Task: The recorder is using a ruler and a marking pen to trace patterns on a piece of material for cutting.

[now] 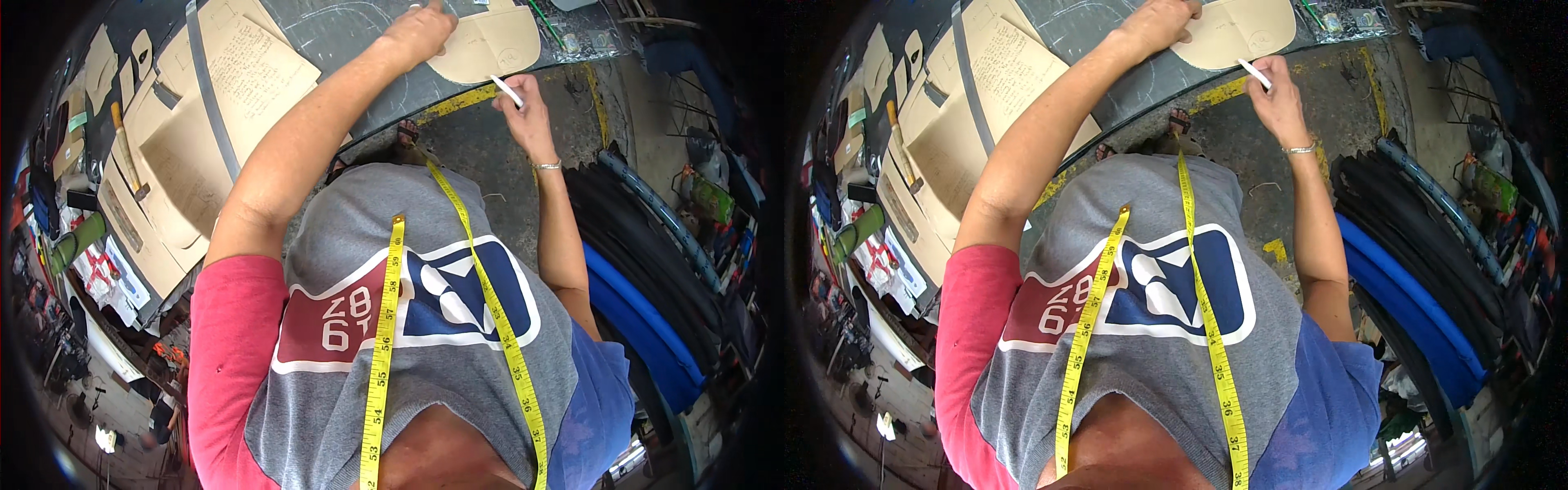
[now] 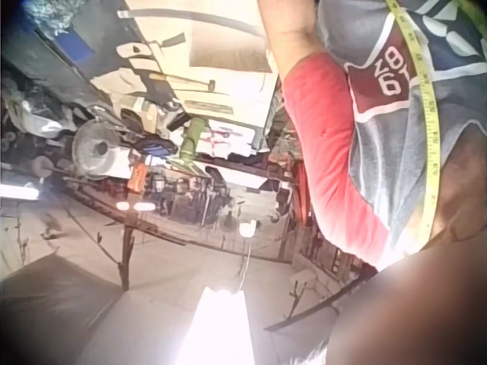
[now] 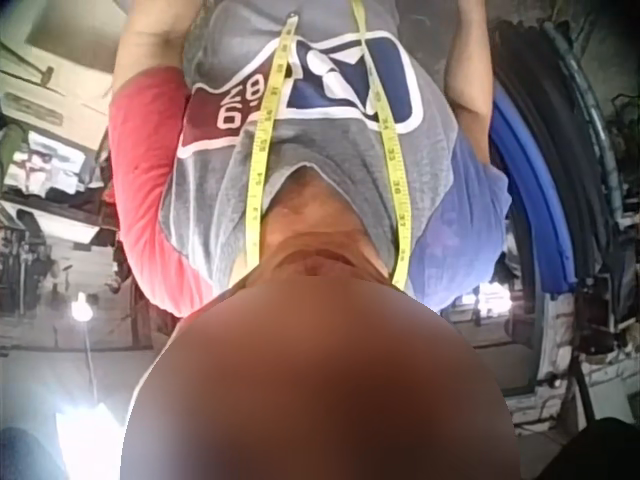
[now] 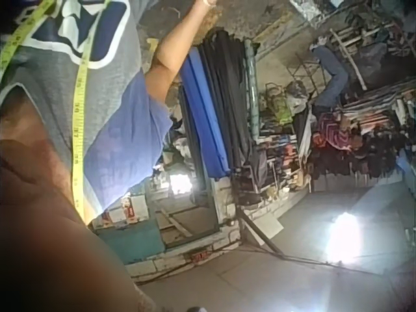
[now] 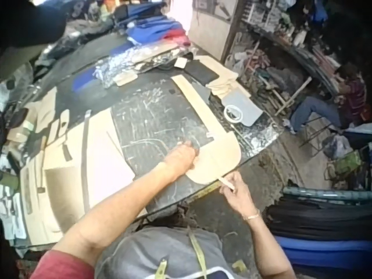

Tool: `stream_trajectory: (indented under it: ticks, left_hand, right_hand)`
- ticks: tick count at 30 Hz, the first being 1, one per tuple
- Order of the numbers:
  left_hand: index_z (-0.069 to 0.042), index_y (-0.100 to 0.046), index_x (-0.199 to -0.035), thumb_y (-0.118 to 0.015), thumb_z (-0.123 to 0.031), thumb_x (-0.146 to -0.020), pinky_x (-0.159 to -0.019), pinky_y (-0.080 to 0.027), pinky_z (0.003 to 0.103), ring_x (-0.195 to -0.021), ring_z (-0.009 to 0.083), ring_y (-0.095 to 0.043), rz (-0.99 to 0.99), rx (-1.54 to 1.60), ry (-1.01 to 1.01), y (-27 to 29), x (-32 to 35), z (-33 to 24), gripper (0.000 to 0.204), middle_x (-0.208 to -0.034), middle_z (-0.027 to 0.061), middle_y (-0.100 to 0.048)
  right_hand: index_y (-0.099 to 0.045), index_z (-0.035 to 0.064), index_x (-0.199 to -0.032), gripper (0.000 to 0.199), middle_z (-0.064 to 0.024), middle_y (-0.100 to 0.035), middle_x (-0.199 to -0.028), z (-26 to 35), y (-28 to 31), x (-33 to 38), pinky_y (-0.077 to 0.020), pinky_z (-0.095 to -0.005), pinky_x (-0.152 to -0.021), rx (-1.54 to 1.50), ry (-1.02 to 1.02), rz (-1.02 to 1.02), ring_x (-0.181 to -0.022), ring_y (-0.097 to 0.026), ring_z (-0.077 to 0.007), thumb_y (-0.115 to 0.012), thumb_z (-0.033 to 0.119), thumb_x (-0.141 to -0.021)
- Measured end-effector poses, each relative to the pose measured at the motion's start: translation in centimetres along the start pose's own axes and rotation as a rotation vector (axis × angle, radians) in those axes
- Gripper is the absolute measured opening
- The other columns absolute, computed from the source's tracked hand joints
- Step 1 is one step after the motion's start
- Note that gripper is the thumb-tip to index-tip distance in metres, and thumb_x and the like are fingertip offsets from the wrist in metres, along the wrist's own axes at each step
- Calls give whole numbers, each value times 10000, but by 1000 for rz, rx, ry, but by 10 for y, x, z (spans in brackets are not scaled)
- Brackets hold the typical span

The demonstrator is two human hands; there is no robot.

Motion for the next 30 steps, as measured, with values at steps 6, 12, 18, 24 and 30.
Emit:
stream_trajectory:
  ticks: [6,12,18,24,30]
  left_hand:
    - [-73,-723,-1116,-708,-161,-879,-967,-538,494,-1052,418,-688,-107,73,211,-31,-19,10,254,-1095,230,-705]
    - [-10,-671,-1196,-679,-232,-964,-929,-568,424,-975,345,-734,71,626,231,13,55,-28,321,-1022,205,-752]
    - [10,-675,-1253,-713,-170,-991,-902,-583,324,-1043,182,-710,-157,1754,441,-3,128,-18,320,-1187,78,-734]
    - [7,-612,-1325,-744,-182,-971,-887,-597,318,-1067,210,-704,-405,1798,665,10,181,8,422,-1219,110,-712]
    - [-7,-508,-1428,-762,-163,-955,-711,-547,258,-830,108,-676,-657,1212,780,7,258,40,559,-928,53,-728]
  right_hand:
    - [-669,12,-1236,252,-41,-687,-992,2,-39,28,-545,-275,-834,-318,-6,359,-899,-649,-126,-515,24,-1037]
    - [-682,28,-1293,297,-53,-723,-1083,30,-79,58,-553,-262,-804,-371,-53,253,-951,-677,-116,-669,145,-1021]
    - [-619,-1,-1324,361,-54,-706,-1126,95,-102,32,-572,-255,-758,-772,-215,-21,-952,-680,-122,-676,197,-1027]
    - [-653,-2,-1230,283,-35,-714,-987,92,-99,3,-543,-242,-695,-649,-222,188,-791,-657,-91,-685,167,-1006]
    - [-693,28,-1231,406,-10,-719,-847,64,-84,-13,-531,-258,-659,-157,-44,213,-713,-634,-62,-799,221,-889]
Point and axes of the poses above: each hand's wrist, its own x-axis away from the middle knuckle, its own y-axis out of the back of the hand, z = x × y, the point moved 1 cm from there along -x, towards the middle knuckle
